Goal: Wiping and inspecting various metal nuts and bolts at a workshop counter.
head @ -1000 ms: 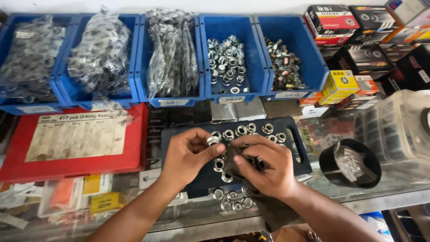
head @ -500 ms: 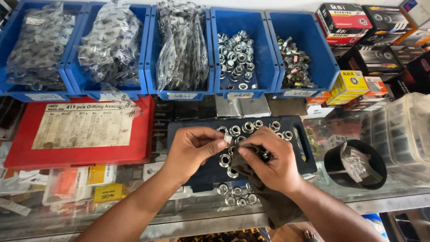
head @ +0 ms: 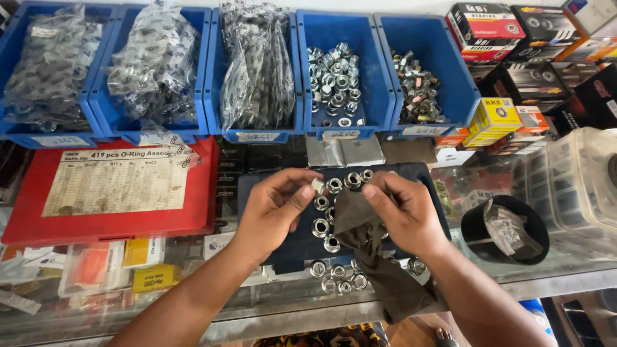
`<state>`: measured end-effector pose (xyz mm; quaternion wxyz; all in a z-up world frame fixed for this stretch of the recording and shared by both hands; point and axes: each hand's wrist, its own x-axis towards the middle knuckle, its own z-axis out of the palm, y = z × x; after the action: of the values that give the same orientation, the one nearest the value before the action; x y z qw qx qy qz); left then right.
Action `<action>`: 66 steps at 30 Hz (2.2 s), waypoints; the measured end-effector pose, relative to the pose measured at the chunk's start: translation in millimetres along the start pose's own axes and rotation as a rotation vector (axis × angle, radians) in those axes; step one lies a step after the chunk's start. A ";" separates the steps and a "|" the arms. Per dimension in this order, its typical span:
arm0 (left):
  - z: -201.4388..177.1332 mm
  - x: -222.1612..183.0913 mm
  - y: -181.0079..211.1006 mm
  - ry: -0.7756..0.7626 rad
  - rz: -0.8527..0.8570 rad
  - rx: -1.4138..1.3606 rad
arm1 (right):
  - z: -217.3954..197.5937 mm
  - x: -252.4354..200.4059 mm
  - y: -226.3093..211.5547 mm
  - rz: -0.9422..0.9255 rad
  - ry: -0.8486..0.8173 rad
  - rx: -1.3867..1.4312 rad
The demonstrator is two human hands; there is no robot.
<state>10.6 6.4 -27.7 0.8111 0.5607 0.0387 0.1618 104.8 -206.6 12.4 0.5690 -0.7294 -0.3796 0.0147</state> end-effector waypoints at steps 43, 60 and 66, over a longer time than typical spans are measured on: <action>-0.6 -7.6 3.8 -0.322 0.008 0.069 | 15.8 3.0 -26.9 -0.480 -0.151 -0.254; 9.2 -5.5 -6.0 -0.084 0.004 0.099 | 15.3 -11.8 -12.9 -0.195 0.134 -0.154; -6.7 4.0 -23.9 -0.111 -0.015 -0.007 | 28.3 -2.2 -21.2 -0.390 -0.042 -0.190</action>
<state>18.0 6.1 -51.8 0.8150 0.5659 -0.0028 0.1244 79.0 -183.3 19.4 0.4816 -0.6920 -0.5250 -0.1167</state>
